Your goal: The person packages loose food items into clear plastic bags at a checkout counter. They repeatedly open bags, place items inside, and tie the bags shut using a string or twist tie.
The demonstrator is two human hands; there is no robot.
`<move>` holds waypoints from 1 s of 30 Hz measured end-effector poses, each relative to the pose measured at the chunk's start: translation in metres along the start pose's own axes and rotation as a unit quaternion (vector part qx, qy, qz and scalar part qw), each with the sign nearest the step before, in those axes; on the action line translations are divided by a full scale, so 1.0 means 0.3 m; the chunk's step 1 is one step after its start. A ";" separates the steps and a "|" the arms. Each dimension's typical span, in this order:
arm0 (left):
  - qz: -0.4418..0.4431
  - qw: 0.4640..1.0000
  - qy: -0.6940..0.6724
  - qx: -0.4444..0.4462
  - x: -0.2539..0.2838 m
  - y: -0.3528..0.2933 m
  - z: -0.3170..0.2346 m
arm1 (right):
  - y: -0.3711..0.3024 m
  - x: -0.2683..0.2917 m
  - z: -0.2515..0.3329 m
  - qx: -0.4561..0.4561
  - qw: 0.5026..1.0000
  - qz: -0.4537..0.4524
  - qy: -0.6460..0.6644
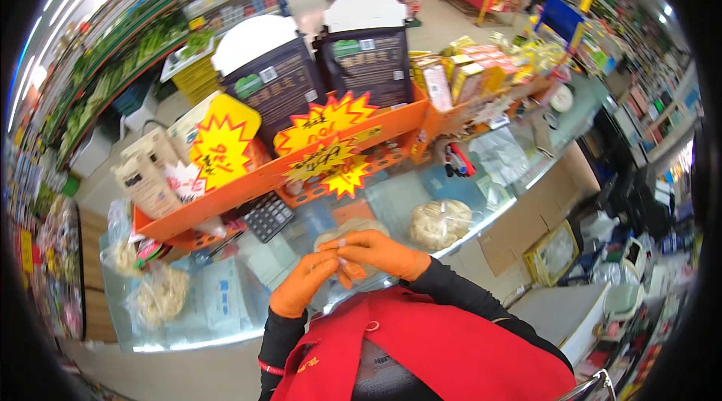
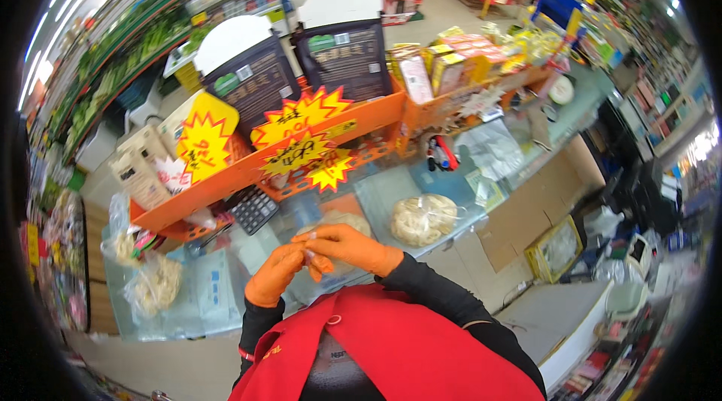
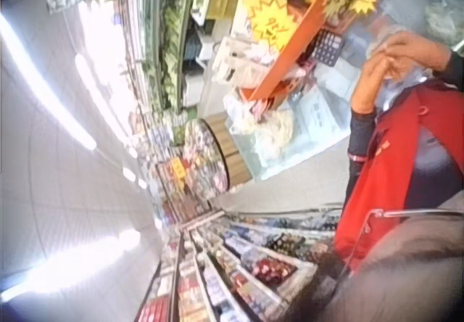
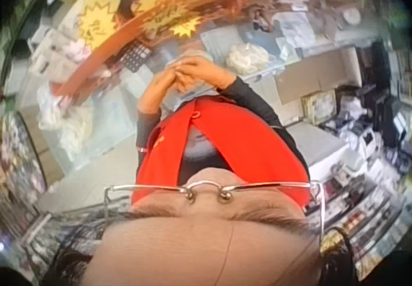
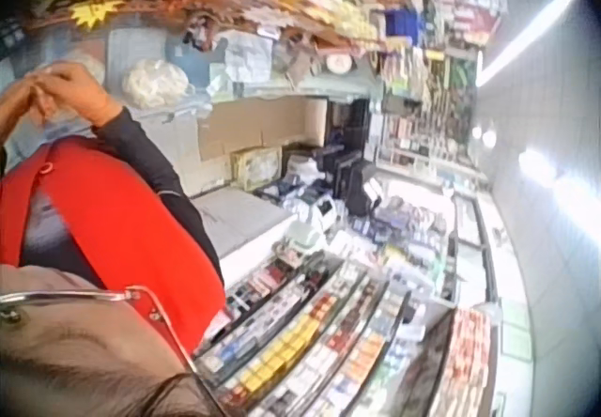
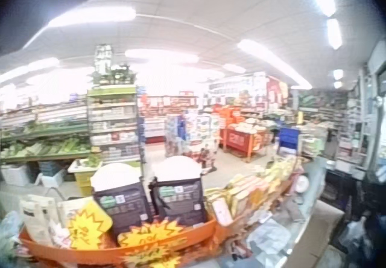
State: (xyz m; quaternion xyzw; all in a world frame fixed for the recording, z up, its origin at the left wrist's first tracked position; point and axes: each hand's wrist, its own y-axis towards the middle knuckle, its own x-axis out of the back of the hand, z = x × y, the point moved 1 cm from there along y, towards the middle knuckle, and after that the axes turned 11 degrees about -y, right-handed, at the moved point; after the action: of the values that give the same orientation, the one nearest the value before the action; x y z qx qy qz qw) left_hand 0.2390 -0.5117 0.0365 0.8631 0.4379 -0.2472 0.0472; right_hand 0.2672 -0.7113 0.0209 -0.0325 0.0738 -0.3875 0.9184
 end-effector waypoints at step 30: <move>-0.066 0.991 0.064 -0.094 0.060 0.085 0.305 | -0.118 0.184 -0.086 0.015 0.988 0.105 -0.109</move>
State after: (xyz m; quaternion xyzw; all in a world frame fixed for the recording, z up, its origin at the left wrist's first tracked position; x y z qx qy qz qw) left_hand 0.2327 -0.5414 -0.0552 0.8383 0.5169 -0.1520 0.0839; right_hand 0.2762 -0.7756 -0.0066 -0.0527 -0.0300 -0.2843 0.9568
